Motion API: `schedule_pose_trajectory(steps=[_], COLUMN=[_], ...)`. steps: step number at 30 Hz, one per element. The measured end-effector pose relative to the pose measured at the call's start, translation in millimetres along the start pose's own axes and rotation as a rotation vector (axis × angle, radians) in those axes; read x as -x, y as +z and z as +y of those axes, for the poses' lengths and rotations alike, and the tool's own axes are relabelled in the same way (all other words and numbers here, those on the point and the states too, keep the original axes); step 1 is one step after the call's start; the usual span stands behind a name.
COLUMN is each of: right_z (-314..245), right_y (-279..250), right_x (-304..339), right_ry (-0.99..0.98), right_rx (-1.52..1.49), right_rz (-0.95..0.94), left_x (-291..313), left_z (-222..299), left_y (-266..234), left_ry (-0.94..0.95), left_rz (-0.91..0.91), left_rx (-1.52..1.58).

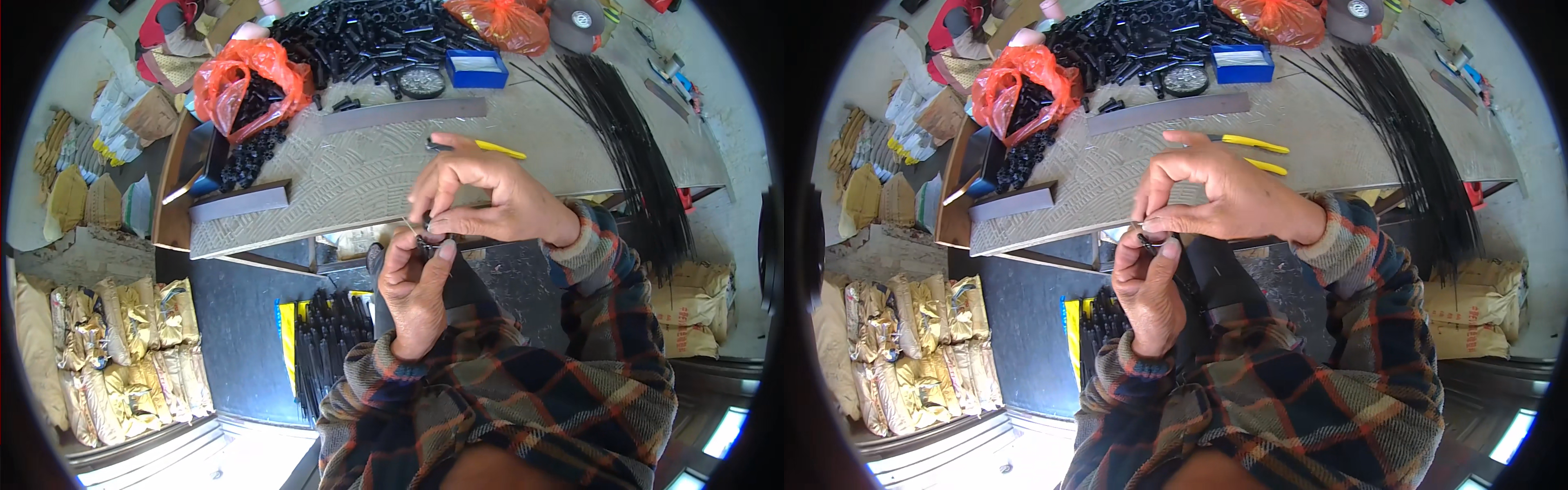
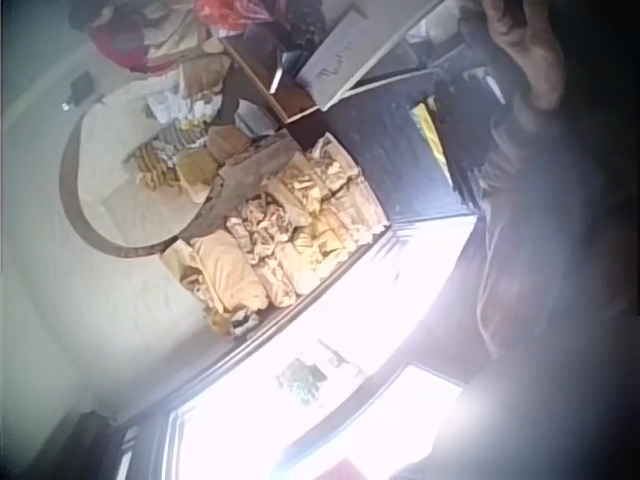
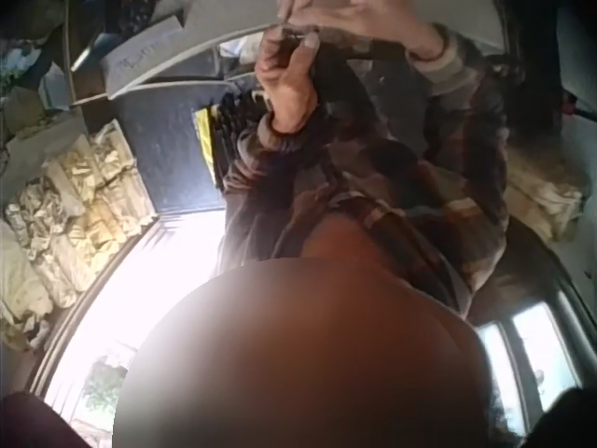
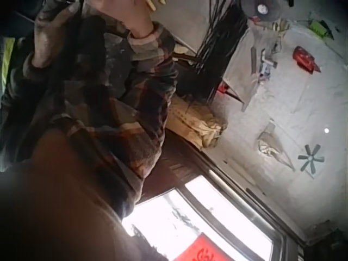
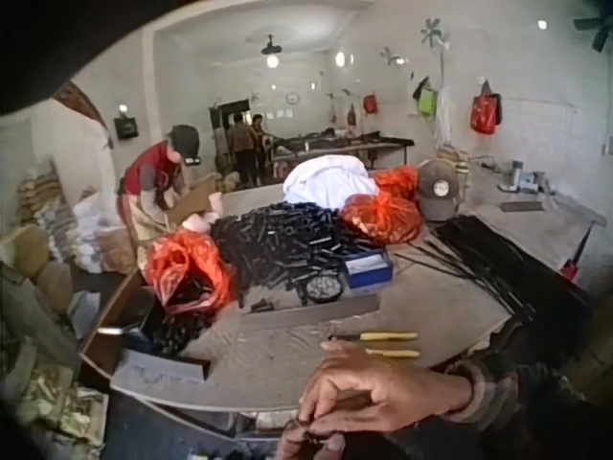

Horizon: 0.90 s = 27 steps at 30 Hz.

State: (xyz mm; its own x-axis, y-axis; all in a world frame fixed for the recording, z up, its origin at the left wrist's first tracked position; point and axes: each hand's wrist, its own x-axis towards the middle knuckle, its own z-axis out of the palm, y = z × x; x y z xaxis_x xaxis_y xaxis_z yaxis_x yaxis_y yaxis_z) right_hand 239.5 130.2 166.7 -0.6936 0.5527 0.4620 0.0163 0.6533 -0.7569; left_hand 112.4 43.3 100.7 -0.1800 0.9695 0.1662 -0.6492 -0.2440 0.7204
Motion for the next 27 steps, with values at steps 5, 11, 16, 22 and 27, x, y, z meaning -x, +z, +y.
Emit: schedule_pose_trajectory(steps=[5, 11, 16, 22, 27], right_z=[-3, 1, 11, 19, 20], right_y=[7, 13, 17, 27, 30], right_x=[1, 2, 6, 9, 12], right_ry=[-0.058, -0.092, -0.099, -0.179, -0.215], right_rx=[0.329, 0.352, 0.249, 0.238, 0.289], right_rz=[0.067, 0.025, 0.094, 0.204, 0.295], left_x=[2, -1, -2, -2, -3], left_z=[-4, 7, 2, 2, -1], left_y=[-7, -19, -30, -26, -28], left_ry=[-0.009, -0.002, -0.014, 0.007, 0.004], left_rz=[0.024, -0.034, -0.1, -0.043, -0.028], left_rx=[-0.015, 0.02, 0.02, 0.011, 0.013])
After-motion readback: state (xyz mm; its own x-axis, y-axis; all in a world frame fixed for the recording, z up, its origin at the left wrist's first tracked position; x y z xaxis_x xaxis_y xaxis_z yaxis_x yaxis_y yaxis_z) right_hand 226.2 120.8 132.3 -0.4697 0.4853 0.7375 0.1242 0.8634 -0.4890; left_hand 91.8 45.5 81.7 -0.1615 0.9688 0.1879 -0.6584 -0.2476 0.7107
